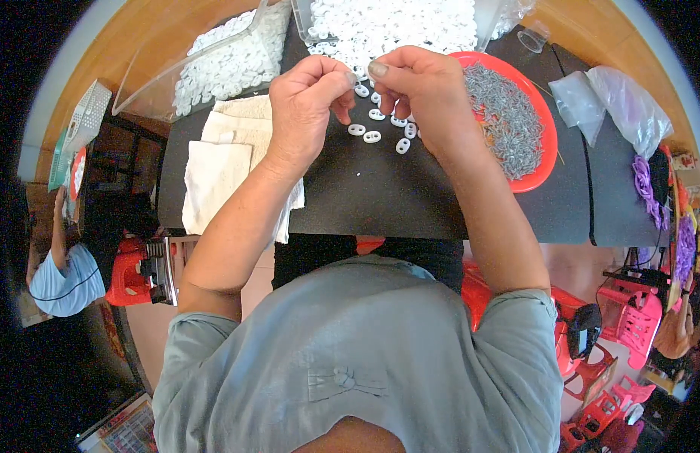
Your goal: Assembling small white plastic components by inserting metal pins into them.
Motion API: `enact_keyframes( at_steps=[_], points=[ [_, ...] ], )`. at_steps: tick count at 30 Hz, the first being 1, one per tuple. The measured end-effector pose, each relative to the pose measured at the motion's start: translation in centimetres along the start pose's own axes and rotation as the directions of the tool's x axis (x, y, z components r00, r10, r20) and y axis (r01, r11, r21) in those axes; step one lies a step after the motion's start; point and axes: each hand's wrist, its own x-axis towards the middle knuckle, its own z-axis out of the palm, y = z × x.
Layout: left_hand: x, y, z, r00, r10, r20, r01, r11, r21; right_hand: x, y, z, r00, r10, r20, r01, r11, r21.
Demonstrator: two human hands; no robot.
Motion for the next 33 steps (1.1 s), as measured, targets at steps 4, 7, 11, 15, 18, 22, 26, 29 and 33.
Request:
enact_keyframes(
  at_steps=[4, 7, 11, 15, 18, 22, 26, 29, 33],
  points=[
    [0.0, 0.1, -0.1, 1.0, -0.003, 0.005, 0.003, 1.0, 0.001, -0.1, 0.1, 0.0, 1.0, -0.012, -0.01, 0.012, 1.0, -0.028],
    [0.0, 0.3, -0.4, 0.999, -0.029, 0.028, 0.028, 0.999, 0.034, -0.1, 0.1, 0.0, 1.0, -0.022, -0.016, 0.021, 0.997, -0.071],
    [0.0, 0.5, -0.5, 0.999, 0.013, 0.03, -0.016, 0.996, 0.09, -0.2, 0.1, 0.1, 0.999, -0.035, -0.009, 0.035, 0.999, -0.041],
    [-0.1, 0.4, -0.4, 0.998, 0.024, 0.052, -0.03, 0.993, 0.115, -0.2, 0.1, 0.0, 0.999, -0.029, -0.023, 0.029, 0.999, -0.022],
    [-0.1, 0.4, -0.3, 0.998, 0.054, 0.031, -0.056, 0.996, 0.067, -0.2, 0.0, 0.1, 0.999, -0.034, -0.021, 0.033, 0.999, -0.026],
    [0.0, 0.2, -0.4, 0.998, 0.057, 0.031, -0.059, 0.997, 0.053, -0.3, 0.0, 0.3, 1.0, -0.011, -0.003, 0.011, 0.999, -0.045],
    [0.0, 0.4, -0.5, 0.999, 0.023, 0.049, -0.025, 0.998, 0.053, -0.4, 0.3, 1.0, 1.0, 0.007, 0.002, -0.007, 1.0, -0.028],
    [0.3, 0.7, -0.6, 0.995, -0.035, 0.094, 0.039, 0.998, -0.044, -0.3, 0.2, 0.6, 1.0, -0.004, -0.002, 0.004, 1.0, -0.013],
    [0.4, 1.0, -0.3, 0.985, -0.112, 0.131, 0.142, 0.957, -0.252, -0.2, -0.2, -0.1, 1.0, -0.01, 0.027, 0.01, 1.0, 0.004]
  ],
)
